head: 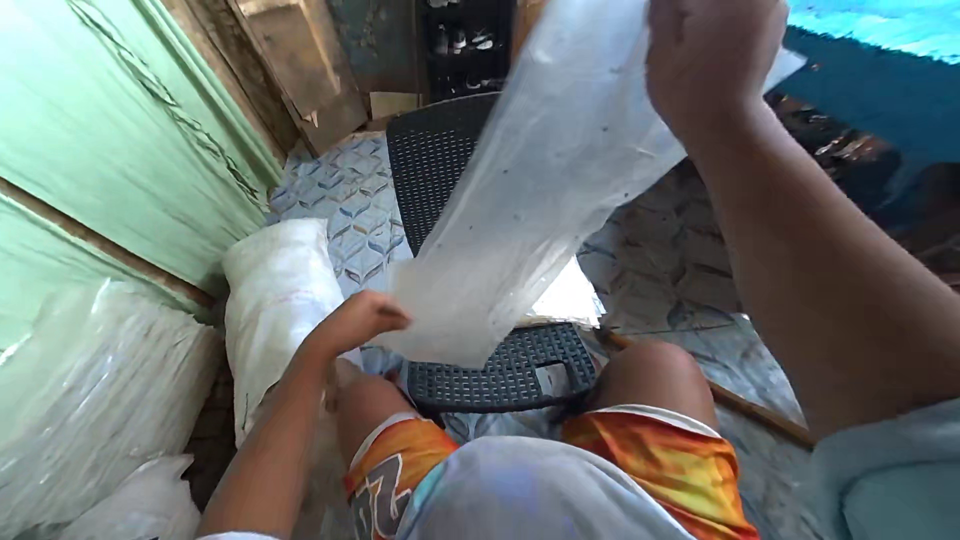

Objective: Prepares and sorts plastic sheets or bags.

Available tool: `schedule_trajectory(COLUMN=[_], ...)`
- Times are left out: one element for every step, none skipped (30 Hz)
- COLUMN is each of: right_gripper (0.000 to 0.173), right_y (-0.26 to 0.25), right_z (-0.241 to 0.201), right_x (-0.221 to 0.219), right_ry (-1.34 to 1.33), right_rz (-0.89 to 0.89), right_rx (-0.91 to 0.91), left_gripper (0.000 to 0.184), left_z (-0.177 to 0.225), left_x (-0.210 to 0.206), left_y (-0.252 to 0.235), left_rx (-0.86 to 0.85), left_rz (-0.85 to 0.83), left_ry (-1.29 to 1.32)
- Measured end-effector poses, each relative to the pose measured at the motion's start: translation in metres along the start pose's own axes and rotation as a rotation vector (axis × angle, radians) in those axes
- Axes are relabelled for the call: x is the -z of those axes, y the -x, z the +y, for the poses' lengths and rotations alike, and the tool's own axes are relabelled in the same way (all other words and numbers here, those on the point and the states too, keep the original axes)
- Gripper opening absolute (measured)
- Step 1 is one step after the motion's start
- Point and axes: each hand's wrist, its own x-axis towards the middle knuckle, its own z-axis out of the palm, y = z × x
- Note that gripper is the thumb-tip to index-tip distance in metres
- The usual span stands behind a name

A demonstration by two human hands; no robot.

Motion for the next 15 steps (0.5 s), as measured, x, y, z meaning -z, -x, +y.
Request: schedule_trajectory(right_gripper=[0.057, 0.06, 0.06, 0.059, 0.056, 0.053, 0.05, 0.046, 0.043, 0.04, 0.04, 0.043, 0.045, 0.048, 0.05], right_y=[0.002, 0.011, 0.024, 0.04, 0.057, 0.075, 0.093, 0.111, 0.131, 0.152, 0.172, 0.189, 0.205, 0.218, 0.232], right_z=[0.023, 0.044, 0.061, 0.073, 0.082, 0.089, 0.097, 0.105, 0.112, 0.118, 0.125, 0.13, 0.133, 0.137, 0.141], right_x=[-0.007, -0.018, -0.035, -0.054, -0.074, -0.093, -0.111, -0.128, -0.143, -0.158, -0.172, -0.185, -0.198, -0.21, -0.222], right_ry=[0.022, 0.017, -0.008, -0.033, -0.054, -0.074, -0.098, -0.112, -0.105, -0.077, -0.029, 0.027, 0.077, 0.125, 0.167], right_rz=[-0.075, -0.148, -0.208, -0.253, -0.303, -0.365, -0.439, -0.508, -0.558, -0.598, -0.635, -0.682, -0.726, -0.766, -0.807], right_rx=[-0.155, -0.281, -0.384, -0.49, -0.589, -0.665, -0.717, -0.754, -0.787, -0.814, -0.837, -0.867, -0.9, -0.929, -0.95], left_gripper=[0.022, 0.021, 0.021, 0.028, 0.04, 0.042, 0.039, 0.035, 0.034, 0.039, 0.044, 0.048, 0.05, 0.052, 0.053], left_z=[-0.03, -0.052, -0.066, -0.074, -0.076, -0.072, -0.066, -0.063, -0.065, -0.073, -0.086, -0.099, -0.113, -0.127, -0.14], left_x=[0.003, 0.004, 0.002, 0.001, -0.002, -0.006, -0.012, -0.016, -0.021, -0.027, -0.033, -0.041, -0.05, -0.061, -0.073], left_y=[0.001, 0.002, 0.0, -0.007, -0.016, -0.026, -0.038, -0.052, -0.067, -0.081, -0.096, -0.111, -0.125, -0.139, -0.152], left_rx=[0.066, 0.124, 0.173, 0.197, 0.21, 0.234, 0.266, 0.308, 0.358, 0.421, 0.476, 0.526, 0.576, 0.63, 0.684], left_rz=[0.048, 0.194, 0.369, 0.484, 0.5, 0.505, 0.536, 0.591, 0.655, 0.7, 0.72, 0.711, 0.679, 0.636, 0.589], left_ry=[0.082, 0.284, 0.583, 0.854, 1.001, 1.036, 1.005, 0.907, 0.736, 0.517, 0.307, 0.154, 0.054, -0.013, -0.06])
